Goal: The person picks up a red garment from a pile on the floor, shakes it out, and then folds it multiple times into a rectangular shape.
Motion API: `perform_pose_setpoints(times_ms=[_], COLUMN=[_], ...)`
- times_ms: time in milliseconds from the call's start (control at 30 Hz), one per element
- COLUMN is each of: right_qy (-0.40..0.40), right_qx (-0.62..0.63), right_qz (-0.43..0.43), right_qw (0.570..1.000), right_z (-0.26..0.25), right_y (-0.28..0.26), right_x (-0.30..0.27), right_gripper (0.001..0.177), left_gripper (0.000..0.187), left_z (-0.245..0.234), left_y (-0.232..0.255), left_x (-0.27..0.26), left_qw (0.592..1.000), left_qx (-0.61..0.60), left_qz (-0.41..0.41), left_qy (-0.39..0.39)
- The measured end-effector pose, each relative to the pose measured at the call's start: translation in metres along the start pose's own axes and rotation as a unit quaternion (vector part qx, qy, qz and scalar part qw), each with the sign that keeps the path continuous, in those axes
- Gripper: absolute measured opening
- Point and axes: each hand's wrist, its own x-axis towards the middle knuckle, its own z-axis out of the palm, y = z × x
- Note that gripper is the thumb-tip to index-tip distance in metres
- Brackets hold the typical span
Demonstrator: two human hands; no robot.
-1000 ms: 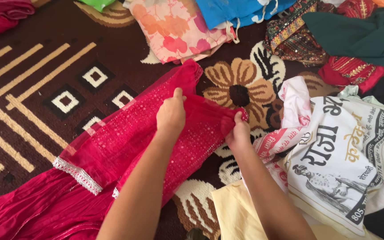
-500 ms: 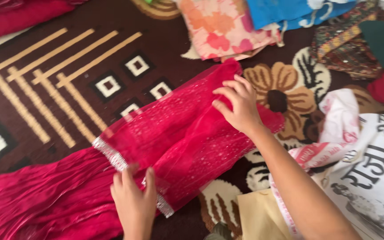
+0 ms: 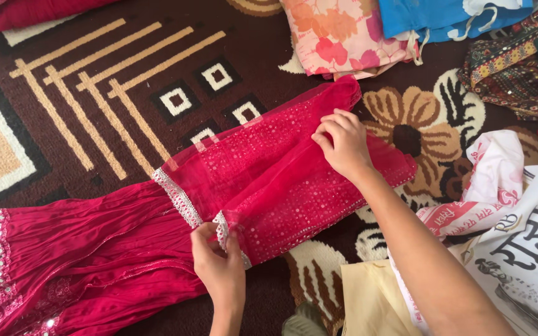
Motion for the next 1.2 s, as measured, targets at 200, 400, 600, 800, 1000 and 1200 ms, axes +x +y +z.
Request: perform_pose_setpoints(times_ms=[200,400,600,800,1000,1200], right_qy=[-0.010,-0.014,-0.002,0.003,0.012,0.056], right_qx=[-0.010,0.001,0.010,0.008,0.004,-0.045], right_qz=[0.001,0.004,0.008,0.002,-0.007,-0.060], right_qw=[1.000,1.000,1.000,1.000,1.000,0.996], right_z=[0.003,0.010,0.015,0.017,0.014,0.011], right_y=[-0.004,-0.006,-0.005,-0.006,-0.007,-0.018], right_x=[-0.004,-0.004,-0.003,-0.003,0.000,-0.003], right_gripper=[0.019,0.018,0.017,0.016,0.016,0.014], left_gripper=[0.064,0.094,0.054,0.039,0.068,0.101], left_z=[-0.001,-0.010,0.010,0.012,-0.002,-0.015], left_y=[0.003,0.006,-0.024,-0.025,0.034,0.043], left_x=[0.013,0.017,0.007,0.011,0.016,0.011], left_qw=[0.951,0.961,0.960,0.916,0.905,0.921], left_qx=[-0.276,-0.136,-0.197,-0.270,-0.210,-0.164], left_qz=[-0.110,0.187,-0.199,-0.238,-0.239,-0.198], left_qy=[-0.085,-0.150,0.003,-0.175,-0.282,-0.294])
